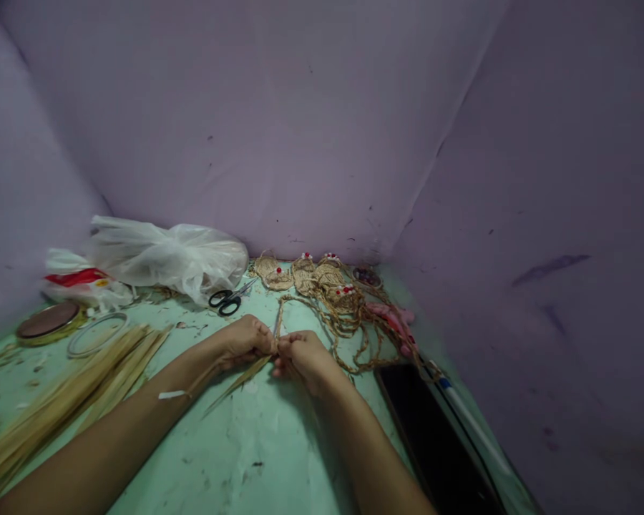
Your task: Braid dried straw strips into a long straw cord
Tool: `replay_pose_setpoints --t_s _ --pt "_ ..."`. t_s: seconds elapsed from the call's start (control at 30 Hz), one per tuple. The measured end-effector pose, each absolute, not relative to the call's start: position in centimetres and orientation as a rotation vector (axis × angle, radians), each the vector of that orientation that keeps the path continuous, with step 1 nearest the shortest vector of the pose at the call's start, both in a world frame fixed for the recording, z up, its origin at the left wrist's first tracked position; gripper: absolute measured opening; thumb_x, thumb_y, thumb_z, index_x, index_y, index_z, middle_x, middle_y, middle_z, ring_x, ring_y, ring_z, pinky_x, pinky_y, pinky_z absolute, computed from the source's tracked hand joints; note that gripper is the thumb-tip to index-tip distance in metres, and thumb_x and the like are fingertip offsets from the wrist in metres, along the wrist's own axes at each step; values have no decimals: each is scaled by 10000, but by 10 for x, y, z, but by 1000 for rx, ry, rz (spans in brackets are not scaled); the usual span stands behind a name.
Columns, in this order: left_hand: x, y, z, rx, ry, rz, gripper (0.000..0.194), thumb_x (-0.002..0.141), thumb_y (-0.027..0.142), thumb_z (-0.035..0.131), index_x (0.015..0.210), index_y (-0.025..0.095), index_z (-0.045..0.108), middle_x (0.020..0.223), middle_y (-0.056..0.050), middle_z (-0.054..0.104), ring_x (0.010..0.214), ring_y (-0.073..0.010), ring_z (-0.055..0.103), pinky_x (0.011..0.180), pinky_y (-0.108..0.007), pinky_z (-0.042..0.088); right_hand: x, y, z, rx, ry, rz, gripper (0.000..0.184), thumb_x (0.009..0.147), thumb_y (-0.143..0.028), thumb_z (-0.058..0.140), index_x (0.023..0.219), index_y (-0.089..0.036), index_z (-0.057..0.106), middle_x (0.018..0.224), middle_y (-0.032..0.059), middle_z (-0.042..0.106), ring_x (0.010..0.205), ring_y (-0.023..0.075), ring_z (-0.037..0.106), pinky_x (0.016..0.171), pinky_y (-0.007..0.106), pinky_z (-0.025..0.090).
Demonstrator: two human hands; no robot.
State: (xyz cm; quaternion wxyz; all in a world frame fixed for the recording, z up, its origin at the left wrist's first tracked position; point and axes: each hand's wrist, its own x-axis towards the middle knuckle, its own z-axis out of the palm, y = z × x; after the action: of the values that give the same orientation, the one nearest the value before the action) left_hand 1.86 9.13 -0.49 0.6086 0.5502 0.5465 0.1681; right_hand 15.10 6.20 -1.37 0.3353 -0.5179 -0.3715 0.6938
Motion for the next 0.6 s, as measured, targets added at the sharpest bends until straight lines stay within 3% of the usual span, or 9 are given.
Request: replay_pose_setpoints --t_s 0.13,0.2,0.43,0.6 --pt "18 94 -10 1288 1231 398 49 473 139 483 489 122 526 323 65 349 295 -41 235 321 -185 121 152 62 -17 -1398 -1007 1764 140 607 -105 523 483 -122 461 393 -50 381 330 15 277 323 140 167" --pt "18 94 -10 1303 1226 401 49 476 138 479 482 124 526 315 68 334 295 -42 228 324 -186 122 153 63 -16 -1445 -1050 1749 124 609 -125 521 494 -120 475 383 -55 376 319 13 244 323 155 124" --pt "15 93 0 1536 1357 298 51 475 145 514 468 110 551 350 32 426 342 -58 317 365 -190 217 153 64 -18 -1577 -1236 1543 164 594 -164 520 452 -139 444 326 -83 299 304 16 186 352 199 95" --pt "18 89 5 1676 1492 210 86 503 169 522 501 111 586 387 16 447 402 -88 392 420 -202 274 151 66 -24 -1553 -1270 1471 81 546 -118 500 465 -120 503 349 -71 372 341 19 218 378 200 127"
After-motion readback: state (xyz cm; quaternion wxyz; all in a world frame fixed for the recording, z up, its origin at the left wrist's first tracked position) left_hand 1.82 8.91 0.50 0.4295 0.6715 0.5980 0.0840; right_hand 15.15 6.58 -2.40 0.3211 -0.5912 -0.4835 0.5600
